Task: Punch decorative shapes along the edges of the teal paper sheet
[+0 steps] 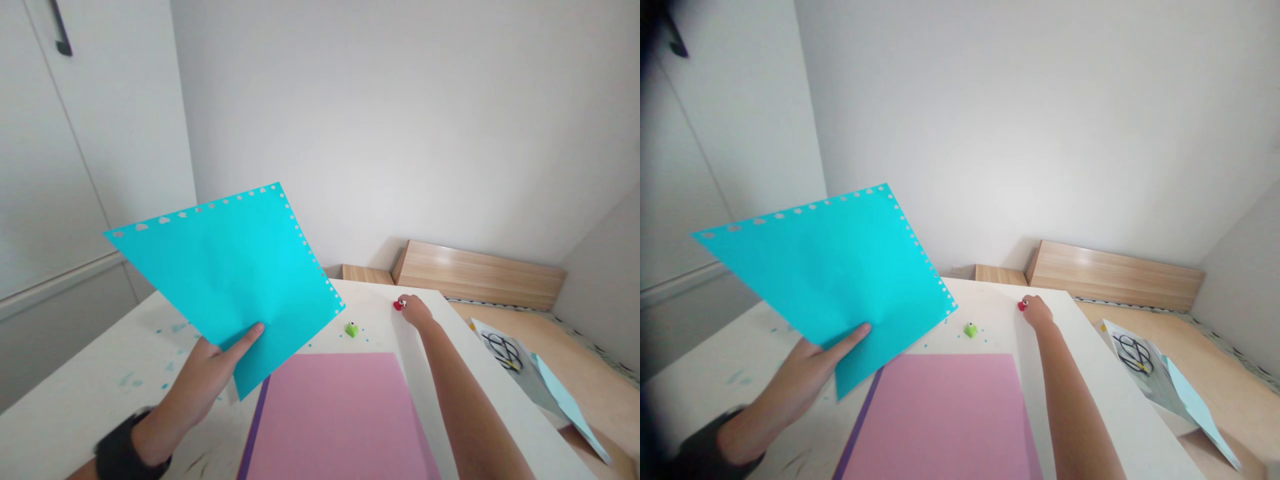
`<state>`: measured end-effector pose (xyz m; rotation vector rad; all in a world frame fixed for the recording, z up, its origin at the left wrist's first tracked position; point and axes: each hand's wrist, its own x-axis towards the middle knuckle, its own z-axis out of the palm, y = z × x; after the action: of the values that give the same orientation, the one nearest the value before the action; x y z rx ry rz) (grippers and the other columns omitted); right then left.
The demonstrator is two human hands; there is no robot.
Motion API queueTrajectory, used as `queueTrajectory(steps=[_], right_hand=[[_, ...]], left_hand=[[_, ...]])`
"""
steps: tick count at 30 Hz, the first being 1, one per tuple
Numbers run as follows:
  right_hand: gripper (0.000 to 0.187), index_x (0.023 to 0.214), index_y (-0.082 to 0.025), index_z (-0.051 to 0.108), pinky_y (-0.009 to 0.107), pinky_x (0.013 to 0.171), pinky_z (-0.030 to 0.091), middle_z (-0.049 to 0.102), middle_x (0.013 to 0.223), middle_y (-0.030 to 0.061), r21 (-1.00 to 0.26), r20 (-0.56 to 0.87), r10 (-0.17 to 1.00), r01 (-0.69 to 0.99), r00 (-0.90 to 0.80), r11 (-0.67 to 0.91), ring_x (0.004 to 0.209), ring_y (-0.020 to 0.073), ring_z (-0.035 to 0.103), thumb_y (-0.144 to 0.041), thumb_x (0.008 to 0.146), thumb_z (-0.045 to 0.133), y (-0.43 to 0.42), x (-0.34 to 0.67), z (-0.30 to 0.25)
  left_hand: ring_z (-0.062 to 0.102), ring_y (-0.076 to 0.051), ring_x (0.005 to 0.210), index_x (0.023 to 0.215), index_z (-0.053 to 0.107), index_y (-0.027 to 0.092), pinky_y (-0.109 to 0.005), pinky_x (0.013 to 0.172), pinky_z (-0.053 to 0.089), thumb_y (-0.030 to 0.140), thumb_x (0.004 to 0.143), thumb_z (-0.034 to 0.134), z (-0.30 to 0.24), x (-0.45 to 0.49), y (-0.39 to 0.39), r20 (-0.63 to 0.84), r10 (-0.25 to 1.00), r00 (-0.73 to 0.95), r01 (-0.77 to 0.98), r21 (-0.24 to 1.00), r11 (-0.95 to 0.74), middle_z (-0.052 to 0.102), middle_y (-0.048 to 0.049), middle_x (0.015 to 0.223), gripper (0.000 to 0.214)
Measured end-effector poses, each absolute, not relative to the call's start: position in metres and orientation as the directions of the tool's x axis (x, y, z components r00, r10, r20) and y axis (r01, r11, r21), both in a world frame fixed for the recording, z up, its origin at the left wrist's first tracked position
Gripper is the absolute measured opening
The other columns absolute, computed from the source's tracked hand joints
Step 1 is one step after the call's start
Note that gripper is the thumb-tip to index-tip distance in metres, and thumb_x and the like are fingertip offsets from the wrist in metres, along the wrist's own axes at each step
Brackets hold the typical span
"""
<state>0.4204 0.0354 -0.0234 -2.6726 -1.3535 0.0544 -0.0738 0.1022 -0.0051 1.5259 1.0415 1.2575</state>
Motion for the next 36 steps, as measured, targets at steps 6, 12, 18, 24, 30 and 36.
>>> queueTrajectory(steps=[6, 12, 18, 24, 30, 36], right_hand=[[0.027, 0.11, -0.016, 0.065, 0.042, 0.088, 0.053, 0.065, 0.116, 0.01, -0.124, 0.0, 0.816, 0.81, 0.578, -0.573, 0.102, 0.023, 0.064, -0.036, 0.093, 0.061, 0.03, 0.409, -0.018], [0.027, 0.1, -0.018, 0.074, 0.033, 0.077, 0.048, 0.074, 0.097, 0.0113, -0.187, -0.042, 0.883, 0.865, 0.467, -0.467, 0.09, 0.0254, 0.068, -0.032, 0.077, 0.072, 0.025, 0.389, -0.008], [0.03, 0.09, -0.024, 0.075, 0.03, 0.081, 0.046, 0.074, 0.094, 0.0035, -0.3, 0.008, 0.923, 0.881, 0.386, -0.366, 0.09, 0.0221, 0.066, -0.011, 0.063, 0.072, 0.019, 0.37, -0.003], [0.023, 0.103, -0.021, 0.067, 0.032, 0.075, 0.05, 0.071, 0.098, 0.0057, -0.478, 0.18, 0.906, 0.839, 0.384, -0.26, 0.081, 0.0191, 0.067, -0.026, 0.081, 0.06, 0.012, 0.318, 0.009], [0.029, 0.108, -0.023, 0.061, 0.024, 0.044, 0.047, 0.069, 0.087, 0.0026, -0.876, 0.201, 0.934, 0.481, 0.296, 0.036, 0.068, 0.0187, 0.069, -0.041, 0.085, 0.06, 0.004, 0.22, 0.018], [0.023, 0.106, -0.025, 0.063, 0.028, 0.056, 0.05, 0.07, 0.094, 0.002, -0.858, 0.357, 0.834, 0.501, 0.421, 0.114, 0.064, 0.0152, 0.063, -0.037, 0.086, 0.062, -0.002, 0.172, 0.009]], left_hand=[[0.05, -0.033, 0.132, 0.146, 0.041, 0.035, -0.056, 0.116, 0.036, 0.046, 0.082, 0.072, -0.003, -0.074, 0.101, 0.249, 0.956, 0.157, 0.042, 0.965, -0.259, 0.049, -0.0021, 0.149, 0.072], [0.049, -0.032, 0.133, 0.145, 0.042, 0.035, -0.054, 0.115, 0.038, 0.047, 0.082, 0.071, 0.0, -0.074, 0.099, 0.244, 0.955, 0.167, 0.045, 0.966, -0.254, 0.047, -0.0013, 0.15, 0.071], [0.048, -0.032, 0.134, 0.143, 0.046, 0.034, -0.052, 0.115, 0.038, 0.047, 0.081, 0.071, 0.001, -0.072, 0.099, 0.256, 0.954, 0.155, 0.048, 0.963, -0.266, 0.048, -0.001, 0.15, 0.068], [0.052, -0.031, 0.131, 0.143, 0.046, 0.03, -0.051, 0.113, 0.04, 0.048, 0.081, 0.071, 0.0, -0.072, 0.099, 0.243, 0.959, 0.146, 0.054, 0.966, -0.253, 0.051, -0.0054, 0.148, 0.069], [0.048, -0.029, 0.135, 0.144, 0.045, 0.031, -0.048, 0.117, 0.034, 0.045, 0.083, 0.07, 0.007, -0.072, 0.094, 0.285, 0.95, 0.126, 0.06, 0.954, -0.294, 0.049, -0.0027, 0.15, 0.068], [0.043, -0.029, 0.138, 0.145, 0.043, 0.032, -0.047, 0.118, 0.034, 0.044, 0.083, 0.07, 0.008, -0.072, 0.094, 0.32, 0.938, 0.135, 0.087, 0.939, -0.333, 0.056, -0.0018, 0.143, 0.069]])
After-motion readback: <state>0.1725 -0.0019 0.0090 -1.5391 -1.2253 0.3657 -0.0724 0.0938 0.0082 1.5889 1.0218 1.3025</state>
